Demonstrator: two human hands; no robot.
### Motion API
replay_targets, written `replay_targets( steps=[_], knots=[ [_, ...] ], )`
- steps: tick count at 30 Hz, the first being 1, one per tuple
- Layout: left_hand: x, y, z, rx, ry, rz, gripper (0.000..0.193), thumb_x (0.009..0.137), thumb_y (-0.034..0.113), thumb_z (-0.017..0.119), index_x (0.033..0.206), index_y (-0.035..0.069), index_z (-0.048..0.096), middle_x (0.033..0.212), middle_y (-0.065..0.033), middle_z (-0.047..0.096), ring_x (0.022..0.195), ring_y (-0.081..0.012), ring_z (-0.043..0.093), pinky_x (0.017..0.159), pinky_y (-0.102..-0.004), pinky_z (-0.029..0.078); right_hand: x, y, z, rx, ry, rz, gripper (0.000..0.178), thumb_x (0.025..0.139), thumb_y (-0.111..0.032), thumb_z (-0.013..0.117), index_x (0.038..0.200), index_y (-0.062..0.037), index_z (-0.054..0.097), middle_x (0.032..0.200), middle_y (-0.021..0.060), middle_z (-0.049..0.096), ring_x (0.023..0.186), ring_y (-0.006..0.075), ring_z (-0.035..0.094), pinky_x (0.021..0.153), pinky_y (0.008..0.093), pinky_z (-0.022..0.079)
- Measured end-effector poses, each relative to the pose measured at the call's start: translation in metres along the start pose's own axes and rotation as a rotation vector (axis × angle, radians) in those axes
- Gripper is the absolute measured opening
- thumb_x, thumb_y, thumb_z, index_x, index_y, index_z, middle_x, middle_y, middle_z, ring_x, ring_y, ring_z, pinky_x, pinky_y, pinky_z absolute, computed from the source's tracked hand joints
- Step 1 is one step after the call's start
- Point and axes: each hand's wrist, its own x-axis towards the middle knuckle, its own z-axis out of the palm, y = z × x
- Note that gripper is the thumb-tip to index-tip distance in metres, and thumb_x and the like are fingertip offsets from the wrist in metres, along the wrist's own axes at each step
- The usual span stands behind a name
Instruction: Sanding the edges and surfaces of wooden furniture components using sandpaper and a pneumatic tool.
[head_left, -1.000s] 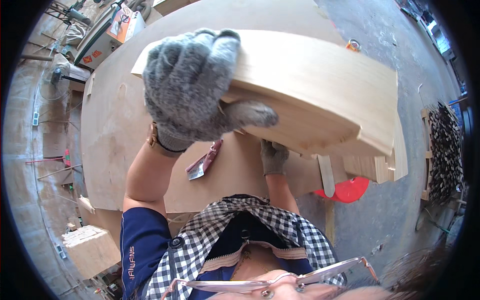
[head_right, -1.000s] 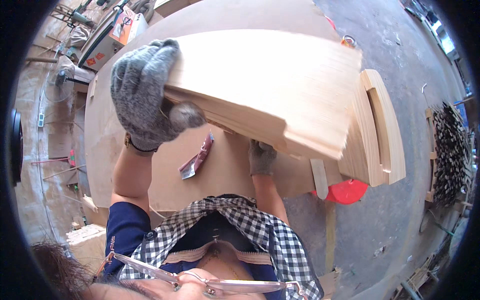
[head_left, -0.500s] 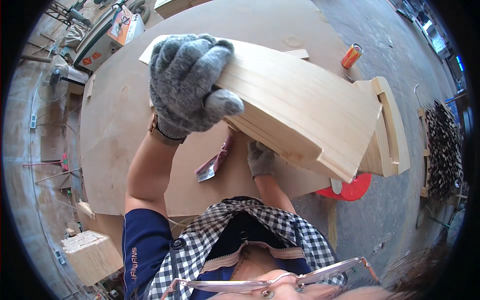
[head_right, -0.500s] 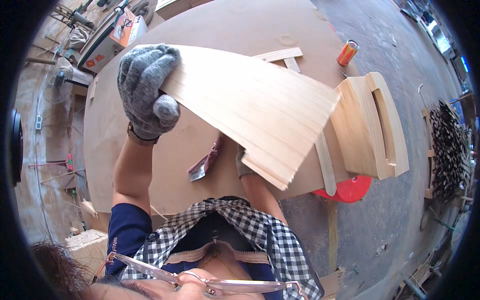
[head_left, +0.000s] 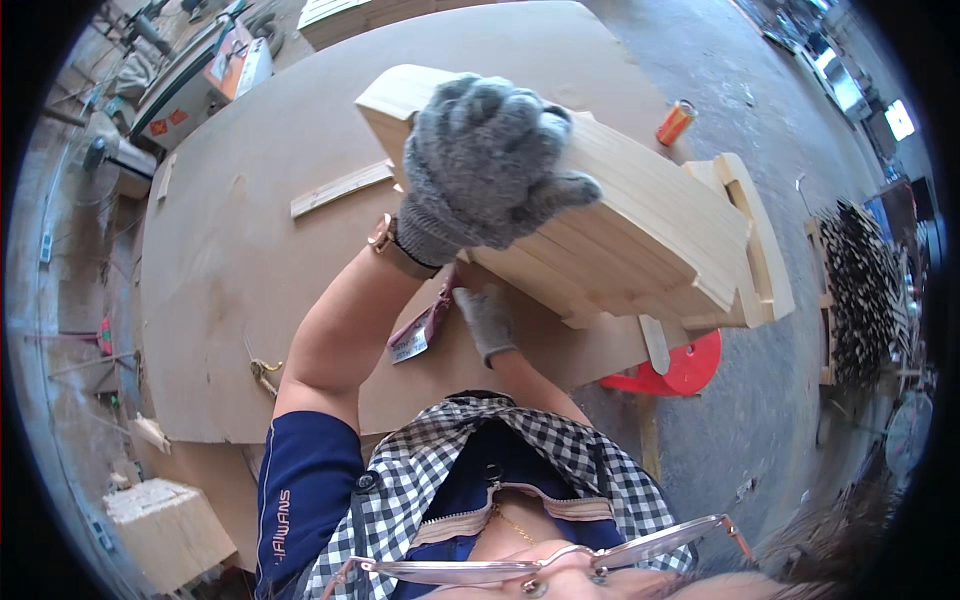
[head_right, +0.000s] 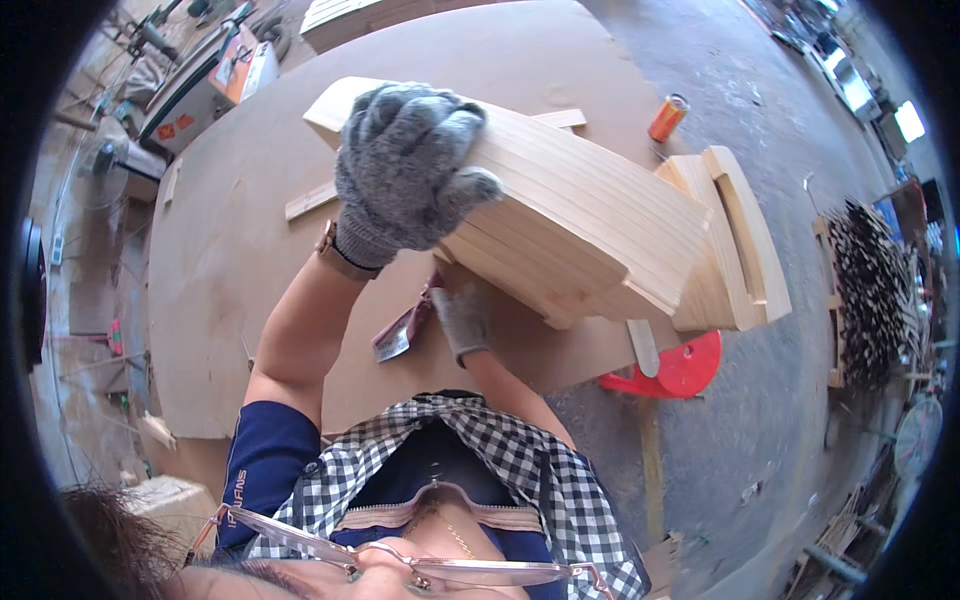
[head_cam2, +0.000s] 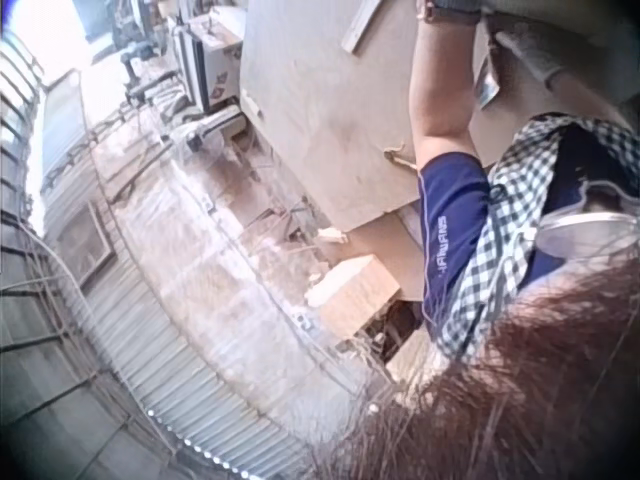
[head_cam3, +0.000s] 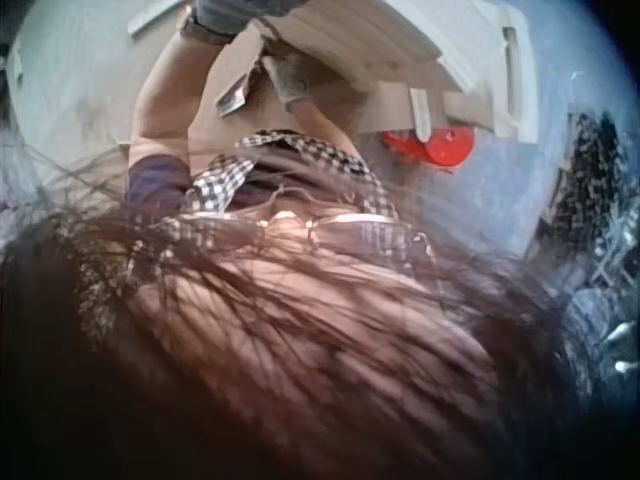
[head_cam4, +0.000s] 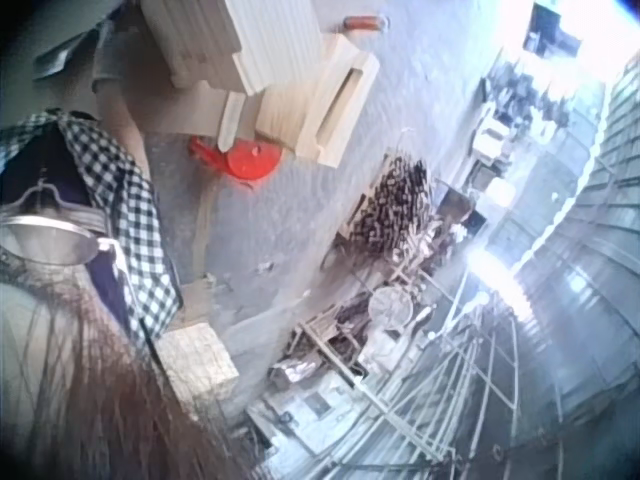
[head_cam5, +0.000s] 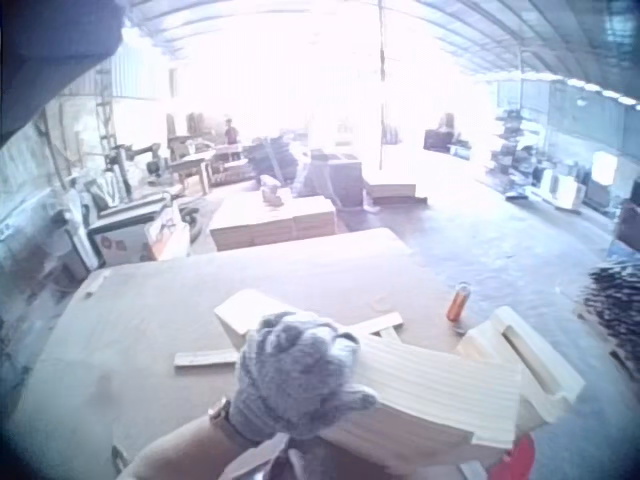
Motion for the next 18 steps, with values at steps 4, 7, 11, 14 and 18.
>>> replay_targets(
  steps=[4,7,11,14,18],
  knots=[
    [0.014,0.012,0.010,-0.035,-0.033,-0.005,0.042,0.085,0.044,0.057,0.101,0.005,0.057,0.099,-0.0109,0.055,0.094,-0.0307,0.052,0.082,-0.0461,0.041,0.010,-0.014,0.007,-0.128,-0.002,0.145,0.073,0.076,-0.061,0.060,0.112,0.0018,0.053,0.114,0.0278,0.056,0.108,0.0406,0.056,0.091,0.0463,0.044],
    [0.054,0.047,0.038,-0.052,-0.072,-0.013,0.035,0.094,0.029,0.043,0.100,-0.002,0.059,0.102,-0.0170,0.061,0.097,-0.0354,0.057,0.087,-0.0473,0.041,0.038,0.039,0.005,-0.325,0.171,-0.076,0.054,0.074,-0.033,0.065,0.114,0.0008,0.050,0.102,0.0226,0.058,0.093,0.0363,0.061,0.083,0.0461,0.047],
    [0.045,0.056,0.051,-0.016,-0.098,-0.026,0.037,0.096,0.033,0.042,0.103,0.001,0.060,0.103,-0.0161,0.061,0.098,-0.0345,0.057,0.090,-0.0467,0.041,0.023,0.044,-0.007,-0.123,0.098,-0.092,0.043,0.082,-0.019,0.053,0.118,0.0041,0.048,0.098,0.0239,0.062,0.093,0.0388,0.061,0.081,0.0482,0.048],
    [0.043,0.062,0.046,-0.001,-0.070,-0.033,0.037,0.093,0.037,0.047,0.101,0.002,0.061,0.100,-0.0145,0.060,0.097,-0.0330,0.056,0.089,-0.0469,0.041,-0.002,0.045,-0.013,-0.154,0.103,-0.135,0.025,0.083,-0.016,0.052,0.102,-0.0002,0.056,0.096,0.0225,0.061,0.090,0.0368,0.062,0.077,0.0484,0.048],
    [0.044,0.065,0.038,0.036,-0.040,-0.022,0.037,0.093,0.036,0.047,0.099,0.002,0.061,0.098,-0.0143,0.061,0.095,-0.0328,0.057,0.088,-0.0461,0.041,-0.030,0.045,-0.029,-0.658,0.446,-0.107,0.021,0.081,-0.021,0.056,0.092,-0.0044,0.059,0.092,0.0204,0.061,0.080,0.0358,0.062,0.071,0.0474,0.049]
  ],
)
